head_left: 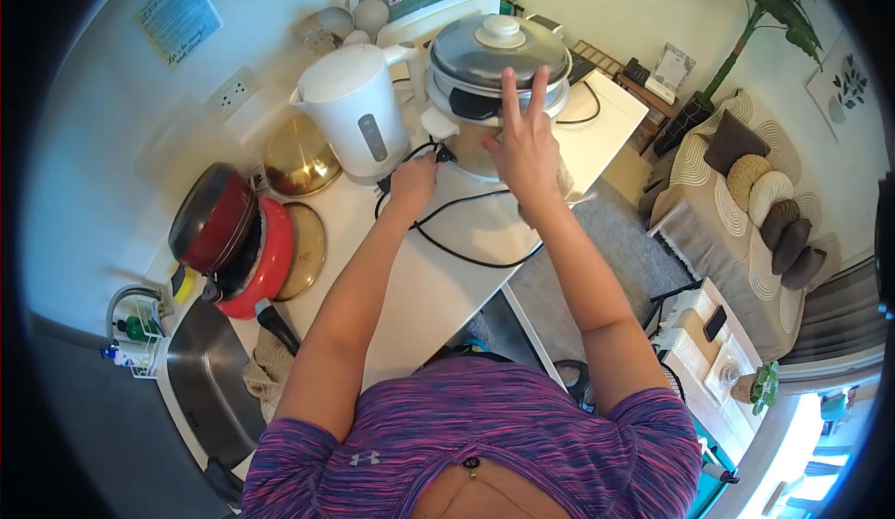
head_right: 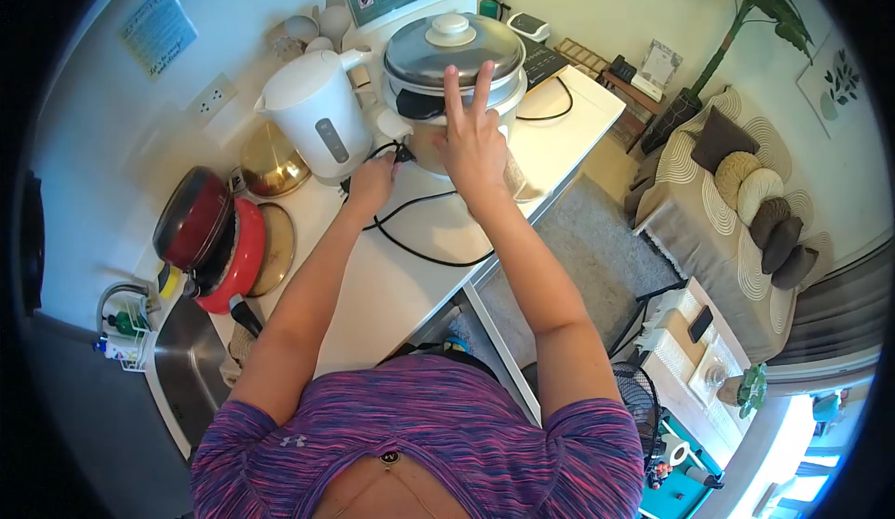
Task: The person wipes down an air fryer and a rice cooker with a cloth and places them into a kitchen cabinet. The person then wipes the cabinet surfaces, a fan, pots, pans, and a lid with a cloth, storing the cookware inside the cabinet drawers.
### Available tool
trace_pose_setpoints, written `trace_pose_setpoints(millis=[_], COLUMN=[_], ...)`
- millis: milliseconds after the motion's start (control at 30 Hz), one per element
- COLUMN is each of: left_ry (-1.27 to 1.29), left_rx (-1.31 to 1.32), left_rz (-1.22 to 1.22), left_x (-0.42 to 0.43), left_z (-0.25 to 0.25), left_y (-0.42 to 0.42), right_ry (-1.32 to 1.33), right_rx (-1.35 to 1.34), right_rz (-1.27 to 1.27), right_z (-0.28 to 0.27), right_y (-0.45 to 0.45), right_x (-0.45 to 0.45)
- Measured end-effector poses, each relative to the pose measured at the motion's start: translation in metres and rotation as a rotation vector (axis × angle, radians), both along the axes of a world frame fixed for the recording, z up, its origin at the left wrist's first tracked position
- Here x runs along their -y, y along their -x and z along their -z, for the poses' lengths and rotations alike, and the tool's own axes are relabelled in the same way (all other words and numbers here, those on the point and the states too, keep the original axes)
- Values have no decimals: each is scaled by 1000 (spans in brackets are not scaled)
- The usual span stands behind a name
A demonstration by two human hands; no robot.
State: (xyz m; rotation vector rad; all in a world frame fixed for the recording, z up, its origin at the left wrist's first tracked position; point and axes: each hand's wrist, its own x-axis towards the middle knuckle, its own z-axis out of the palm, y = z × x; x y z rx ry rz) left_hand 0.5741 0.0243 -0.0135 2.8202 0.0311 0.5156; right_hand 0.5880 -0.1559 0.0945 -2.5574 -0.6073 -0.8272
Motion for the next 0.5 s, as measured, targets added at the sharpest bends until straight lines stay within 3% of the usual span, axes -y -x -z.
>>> trace_pose_setpoints(millis=[100, 233, 500], left_ry=[-9, -21, 50], left_rx=[-89, -137, -264], left_rz=[12, 36, 7], left_x=[0, 11, 28], left_z=[-6, -15, -12], left_y=[5, 18, 34], right_ry=[-128, -102, 293], right_rx=[29, 35, 65], right_rz=[29, 57, -180], right_z=[-1, -9, -2], right_y=[-3, 4, 27], right_x=[0, -8, -29])
